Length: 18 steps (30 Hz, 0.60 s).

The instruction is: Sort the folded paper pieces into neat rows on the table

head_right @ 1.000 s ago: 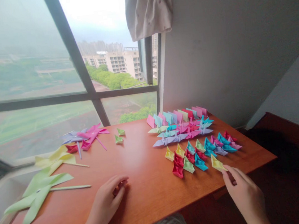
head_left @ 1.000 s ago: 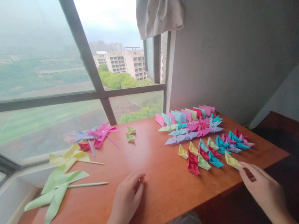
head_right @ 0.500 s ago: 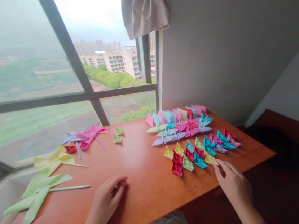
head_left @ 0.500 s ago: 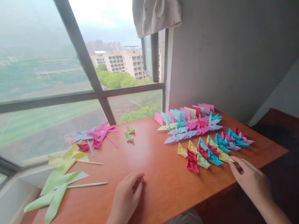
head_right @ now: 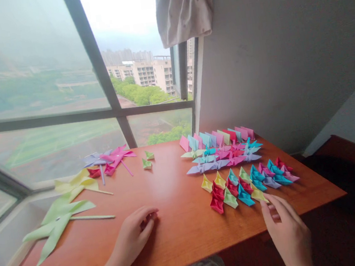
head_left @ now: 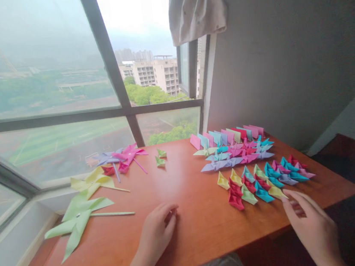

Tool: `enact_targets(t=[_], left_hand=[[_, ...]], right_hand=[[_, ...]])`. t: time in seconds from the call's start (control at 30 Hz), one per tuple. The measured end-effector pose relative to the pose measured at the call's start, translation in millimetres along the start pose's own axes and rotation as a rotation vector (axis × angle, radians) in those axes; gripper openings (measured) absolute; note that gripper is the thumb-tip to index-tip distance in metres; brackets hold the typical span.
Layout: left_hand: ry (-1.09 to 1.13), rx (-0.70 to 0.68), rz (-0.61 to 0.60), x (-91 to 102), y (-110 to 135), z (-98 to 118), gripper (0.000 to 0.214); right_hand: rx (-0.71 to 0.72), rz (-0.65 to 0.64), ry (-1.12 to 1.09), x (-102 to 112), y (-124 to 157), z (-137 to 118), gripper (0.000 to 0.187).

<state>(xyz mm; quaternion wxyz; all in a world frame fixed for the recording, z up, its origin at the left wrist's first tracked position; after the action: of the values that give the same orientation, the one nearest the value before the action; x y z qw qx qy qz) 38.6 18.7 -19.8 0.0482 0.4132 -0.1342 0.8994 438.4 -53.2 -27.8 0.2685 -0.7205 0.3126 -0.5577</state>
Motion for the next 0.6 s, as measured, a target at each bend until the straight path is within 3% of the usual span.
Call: enact_targets(t=[0.17,0.33,0.47,0.6], left_hand=[[0.000,0.040,0.026,7.4,-13,1,0.024],[-0.094,0.121,0.094,32.4,-52,-8,0.024],[-0.199,0.189,0.144,45.7,-86,-15,0.024],[-0.312,0.240,0.156,39.7,-110,-15,0.025]], right_hand=[[0.190,-0.072,-0.335,-20,-9,-83,0.024],[0.289,-0.234,-0.624,-56,-7,-161,0.024],[0.329,-0.362,-0.670,-74,-7,-189,0.026],[0.315,-0.396,-0.659,-80,-6,-193,0.026]])
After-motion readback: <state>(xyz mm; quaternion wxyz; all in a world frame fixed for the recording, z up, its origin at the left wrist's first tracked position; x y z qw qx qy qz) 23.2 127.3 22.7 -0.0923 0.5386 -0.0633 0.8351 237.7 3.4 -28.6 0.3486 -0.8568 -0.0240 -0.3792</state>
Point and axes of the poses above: each hand's wrist, its own y-axis away from the middle knuckle, its own x-axis out of the back of the hand, z = x × y, the point moved 1 cm from there along -y, towards the middle knuckle, and after that the axes turned 9 degrees about x, right-handed, at the moved point
